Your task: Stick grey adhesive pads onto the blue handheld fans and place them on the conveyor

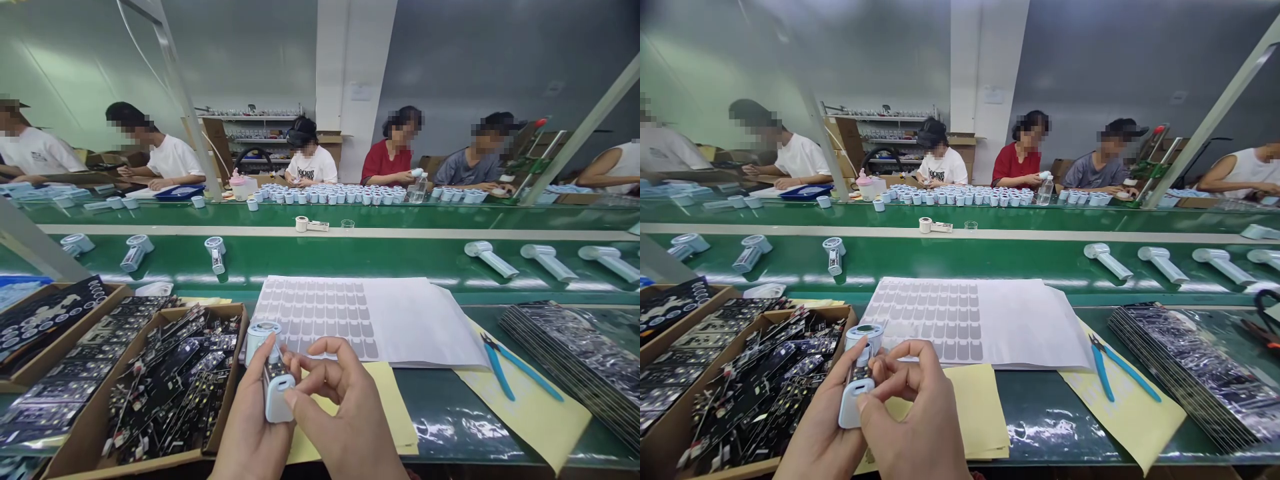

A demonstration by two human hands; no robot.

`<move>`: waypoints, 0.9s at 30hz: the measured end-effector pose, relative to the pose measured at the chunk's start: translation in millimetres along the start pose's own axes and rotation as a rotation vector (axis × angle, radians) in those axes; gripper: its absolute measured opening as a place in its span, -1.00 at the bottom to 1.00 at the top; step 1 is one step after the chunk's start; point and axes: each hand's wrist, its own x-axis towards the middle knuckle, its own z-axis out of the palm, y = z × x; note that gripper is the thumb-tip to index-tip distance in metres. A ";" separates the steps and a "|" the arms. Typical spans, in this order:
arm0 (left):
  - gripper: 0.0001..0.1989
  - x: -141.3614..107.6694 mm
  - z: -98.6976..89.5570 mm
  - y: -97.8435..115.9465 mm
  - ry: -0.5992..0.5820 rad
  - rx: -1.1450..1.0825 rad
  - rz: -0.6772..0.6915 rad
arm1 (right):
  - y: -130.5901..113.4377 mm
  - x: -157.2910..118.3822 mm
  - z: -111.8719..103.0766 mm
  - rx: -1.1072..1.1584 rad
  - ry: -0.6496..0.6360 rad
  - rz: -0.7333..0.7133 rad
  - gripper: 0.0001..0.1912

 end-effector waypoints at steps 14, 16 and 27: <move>-0.86 -0.8 -1.6 -0.1 0.013 -0.034 -0.015 | 0.8 -0.1 1.7 -0.043 0.006 -0.010 -0.71; -0.86 -2.0 -1.0 -0.2 0.017 -0.029 -0.009 | 0.4 0.1 1.9 -0.053 0.011 -0.008 -0.73; -0.80 -7.2 2.1 -2.4 0.018 -0.042 -0.042 | 6.5 -3.5 3.1 -0.230 0.007 -0.132 -0.69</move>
